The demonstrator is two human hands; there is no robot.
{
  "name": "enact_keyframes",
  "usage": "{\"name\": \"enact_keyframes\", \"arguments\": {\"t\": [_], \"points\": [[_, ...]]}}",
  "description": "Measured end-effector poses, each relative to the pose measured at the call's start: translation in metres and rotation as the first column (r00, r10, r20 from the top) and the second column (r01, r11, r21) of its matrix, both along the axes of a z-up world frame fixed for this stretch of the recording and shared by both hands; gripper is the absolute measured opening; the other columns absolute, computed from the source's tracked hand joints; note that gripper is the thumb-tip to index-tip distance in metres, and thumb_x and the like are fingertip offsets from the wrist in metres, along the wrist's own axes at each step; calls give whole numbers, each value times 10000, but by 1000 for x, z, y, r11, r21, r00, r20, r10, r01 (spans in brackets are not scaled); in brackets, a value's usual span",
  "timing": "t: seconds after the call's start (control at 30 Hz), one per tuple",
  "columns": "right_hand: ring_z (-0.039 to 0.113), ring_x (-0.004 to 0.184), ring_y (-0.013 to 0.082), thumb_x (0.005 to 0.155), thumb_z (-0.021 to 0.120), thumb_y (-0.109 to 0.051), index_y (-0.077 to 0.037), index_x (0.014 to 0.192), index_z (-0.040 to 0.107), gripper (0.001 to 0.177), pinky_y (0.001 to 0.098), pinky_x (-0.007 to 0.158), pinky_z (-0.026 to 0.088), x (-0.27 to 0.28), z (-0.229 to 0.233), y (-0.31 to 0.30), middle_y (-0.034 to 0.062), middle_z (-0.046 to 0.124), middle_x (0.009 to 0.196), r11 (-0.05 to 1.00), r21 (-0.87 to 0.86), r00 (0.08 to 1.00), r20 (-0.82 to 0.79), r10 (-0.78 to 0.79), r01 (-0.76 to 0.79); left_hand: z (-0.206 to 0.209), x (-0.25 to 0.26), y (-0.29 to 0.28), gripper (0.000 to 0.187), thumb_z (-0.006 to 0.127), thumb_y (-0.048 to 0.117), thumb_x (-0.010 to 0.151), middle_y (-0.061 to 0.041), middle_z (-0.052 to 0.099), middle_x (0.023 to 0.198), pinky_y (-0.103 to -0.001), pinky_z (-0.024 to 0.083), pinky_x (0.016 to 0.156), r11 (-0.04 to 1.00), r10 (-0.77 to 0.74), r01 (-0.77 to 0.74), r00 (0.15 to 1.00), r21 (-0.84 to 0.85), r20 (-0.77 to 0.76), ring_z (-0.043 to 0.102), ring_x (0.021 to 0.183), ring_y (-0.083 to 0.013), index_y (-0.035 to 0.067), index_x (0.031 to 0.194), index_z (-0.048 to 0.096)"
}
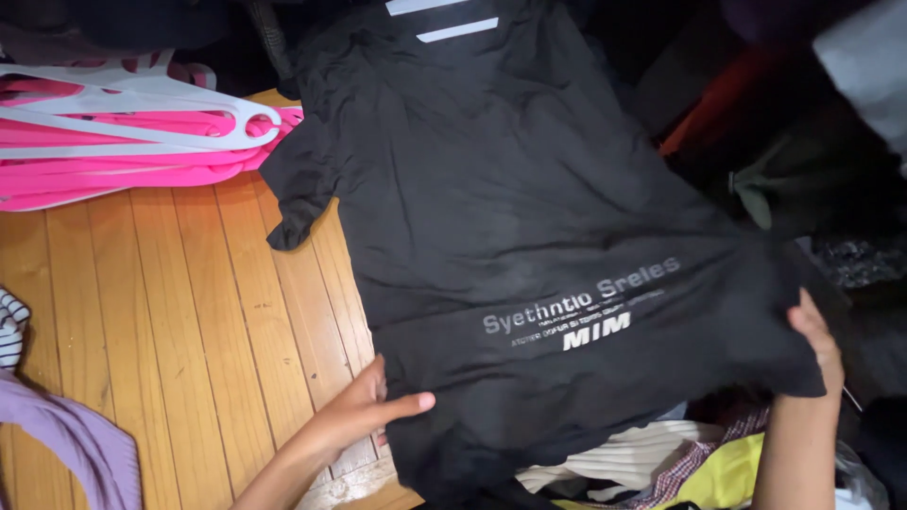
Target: Hang a black shirt on a plastic hanger
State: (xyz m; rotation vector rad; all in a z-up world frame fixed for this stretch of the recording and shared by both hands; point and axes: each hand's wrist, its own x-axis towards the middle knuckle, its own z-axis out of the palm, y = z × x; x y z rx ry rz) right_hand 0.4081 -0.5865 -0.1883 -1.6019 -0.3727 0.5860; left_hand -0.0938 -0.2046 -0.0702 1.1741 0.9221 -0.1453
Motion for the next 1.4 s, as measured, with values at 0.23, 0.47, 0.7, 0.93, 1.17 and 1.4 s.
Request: {"name": "enact_keyframes", "arguments": {"t": [0.23,0.47,0.7,0.93,1.17,1.4], "points": [[423,1398,295,833,456,-108,63,1635,286,837,367,1239,300,-46,60,19,212,408,1557,994,70,981,177,73,-87,6,-24,-1,1058,673,654,807,11,217,1717,-336,195,1279,970,-220,243,919,30,-328,226,1591,-153,162,1615,200],[380,1504,293,907,419,-305,94,1614,301,821,320,1307,263,-51,77,5,238,363,1640,989,132,932,362,21,-73,15,-37,-11,611,678,-34,847,-178,696,1410,-457,610,919,860,192,-116,976,-497,105,707,1171,-315,-4,1444,550],[566,989,114,1003,610,-167,-142,1434,639,432,226,864,413,-71,95,31,85,684,1093,928,-369,972,196,131,-51,14,-46,-1,144,497,221,1069,-47,765,1002,-251,551,769,766,-607,607,791,213,-70,725,870,-142,89,1123,521],[610,1243,282,1022,640,-238,-69,1278,714,314,385,1060,414,-64,95,61,147,686,1320,790,-602,748,575,331,114,71,-28,15,384,486,414,1123,20,644,537,-266,548,770,536,-658,811,575,235,-486,700,515,-80,164,843,568],[579,1283,315,933,648,-316,-30,1444,536,596,418,1097,392,-84,133,142,177,620,1393,764,-644,656,595,465,42,84,6,43,433,465,489,1086,-23,661,510,-402,514,713,427,-440,655,753,624,-490,708,759,-282,154,819,526],[605,1243,271,954,638,-227,-52,1340,613,424,383,1088,421,-100,181,226,123,622,1337,772,-625,427,671,606,-113,91,62,115,254,582,393,1000,-1,747,864,-332,492,728,555,-299,274,947,786,-119,725,719,-157,157,929,645]]}}
